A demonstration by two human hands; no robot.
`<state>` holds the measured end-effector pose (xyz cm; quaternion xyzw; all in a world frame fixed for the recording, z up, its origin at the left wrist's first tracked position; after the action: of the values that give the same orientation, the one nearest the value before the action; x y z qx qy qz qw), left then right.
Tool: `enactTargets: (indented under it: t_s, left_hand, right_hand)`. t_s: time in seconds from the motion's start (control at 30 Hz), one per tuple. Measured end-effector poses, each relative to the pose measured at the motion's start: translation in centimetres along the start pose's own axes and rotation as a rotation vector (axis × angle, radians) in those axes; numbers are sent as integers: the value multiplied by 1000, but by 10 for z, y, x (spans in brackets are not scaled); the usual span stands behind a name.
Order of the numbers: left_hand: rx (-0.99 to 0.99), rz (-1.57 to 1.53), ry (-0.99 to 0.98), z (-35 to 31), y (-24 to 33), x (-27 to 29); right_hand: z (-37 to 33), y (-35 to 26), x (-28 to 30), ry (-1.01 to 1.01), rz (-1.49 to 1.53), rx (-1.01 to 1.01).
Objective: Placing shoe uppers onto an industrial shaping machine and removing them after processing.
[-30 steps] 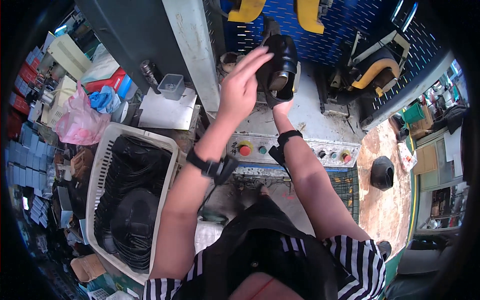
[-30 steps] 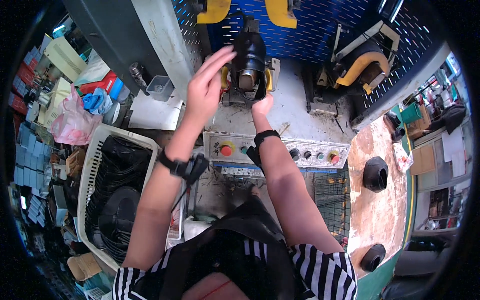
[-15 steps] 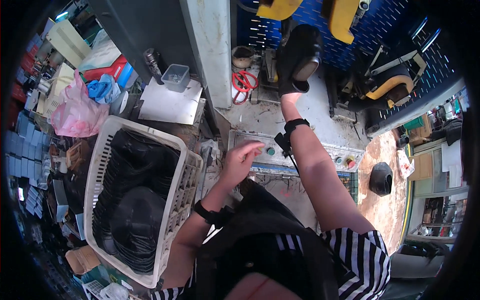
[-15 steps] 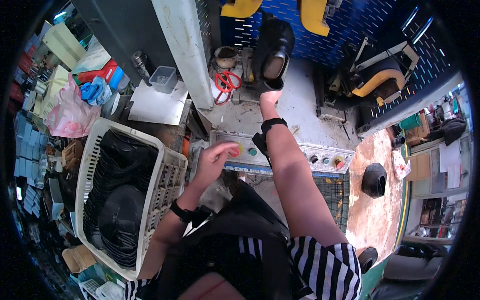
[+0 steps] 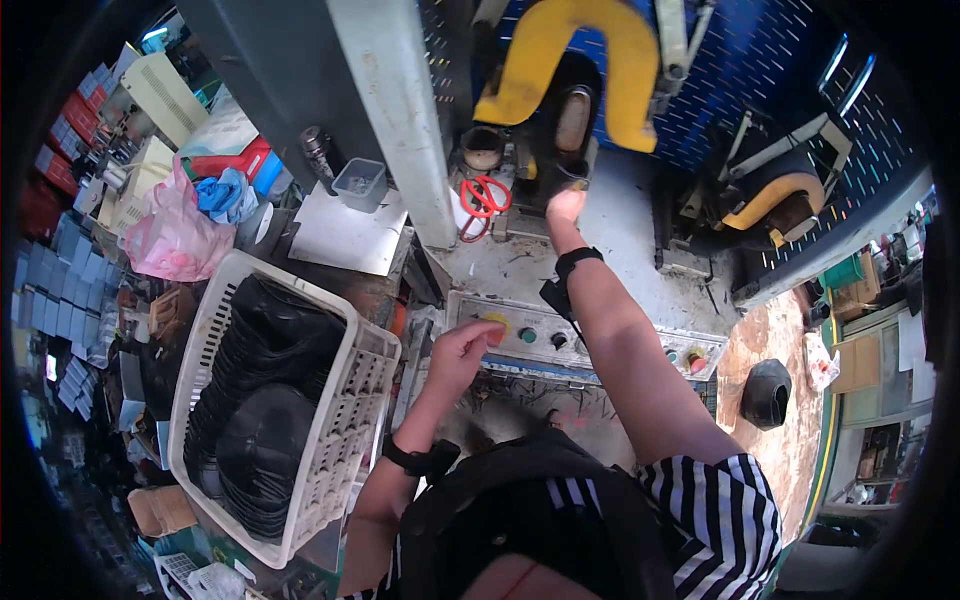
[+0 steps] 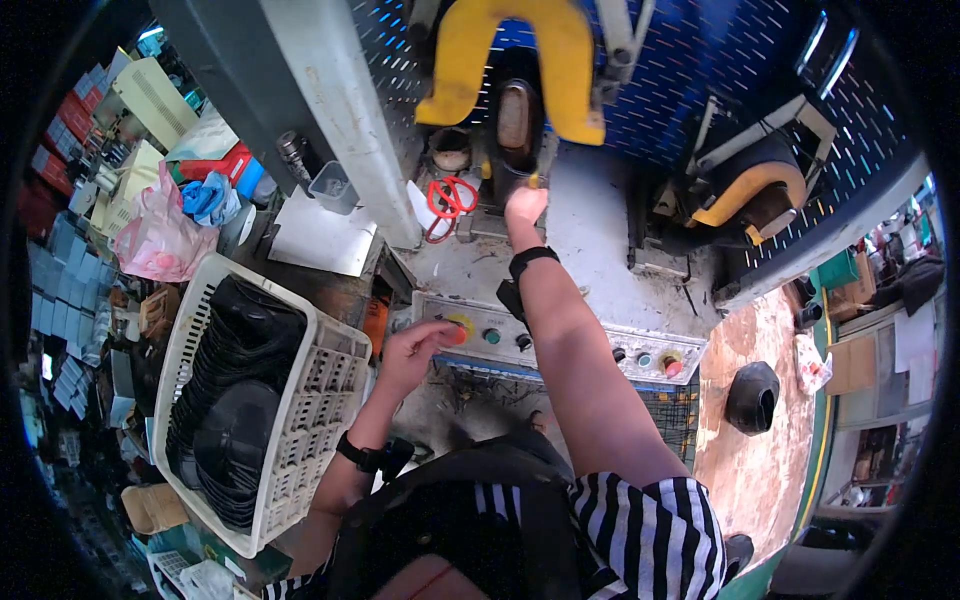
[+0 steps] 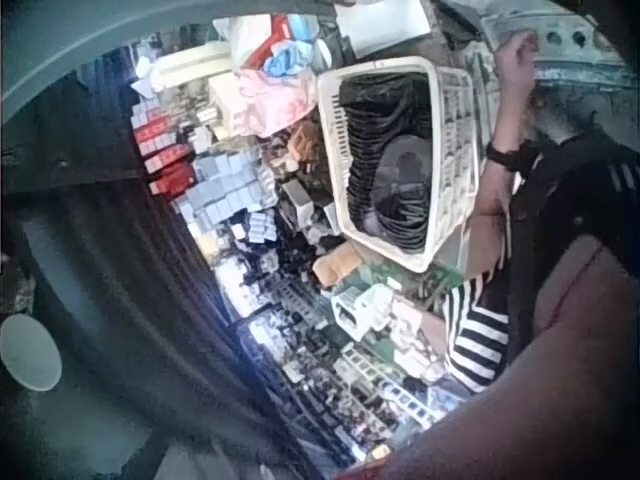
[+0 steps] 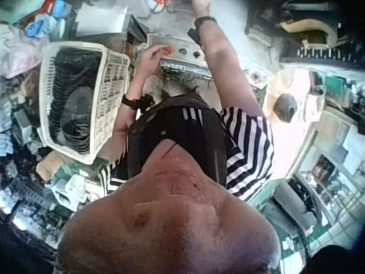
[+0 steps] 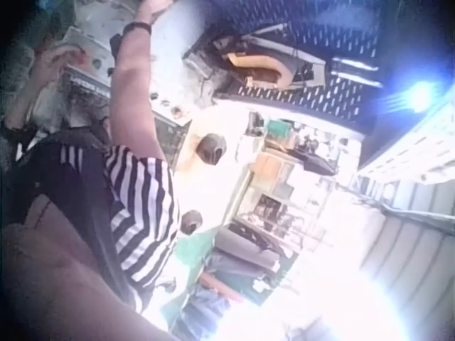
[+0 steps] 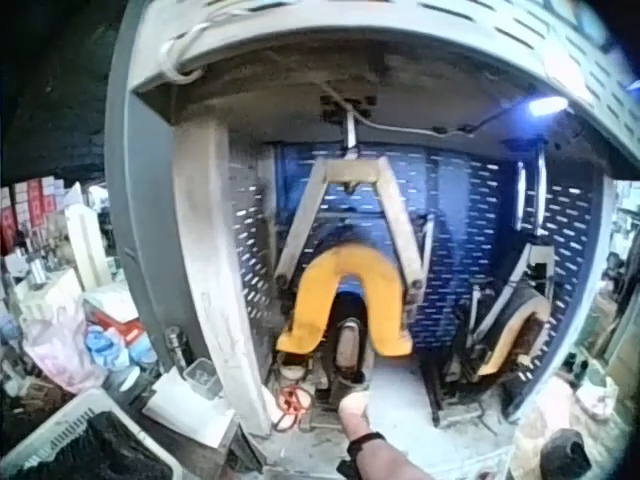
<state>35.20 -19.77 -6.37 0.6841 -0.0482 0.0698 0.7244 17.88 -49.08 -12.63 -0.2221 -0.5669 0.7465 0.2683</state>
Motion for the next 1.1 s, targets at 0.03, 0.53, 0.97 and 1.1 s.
enactTargets:
  t_s: [0.03,0.53,0.97,1.1]
  left_hand:
    - [-26,-3,-71,10,11,-25]
    - [-325,-22,-287,102,177,-274]
    - [-917,800,139,125,222,-384]
    - [-993,731,7,88,232,-348]
  right_hand:
    - [30,18,12,-13,-189,33]
    - [-60,-16,239,-1002,462,-744]
    - [-68,47,478,-555,327,-891]
    - [-47,29,519,-367,347,-775]
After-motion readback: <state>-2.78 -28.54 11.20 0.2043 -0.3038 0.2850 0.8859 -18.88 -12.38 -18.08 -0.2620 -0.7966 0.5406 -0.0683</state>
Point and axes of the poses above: each hand's wrist, its own z-axis towards the middle knuckle, its own x-axis out of the back of the hand, y = z × x, the point moved 8 cm from there along z, towards the middle knuckle, and after that the axes turned 2 degrees about x, right-handed, at the moved point
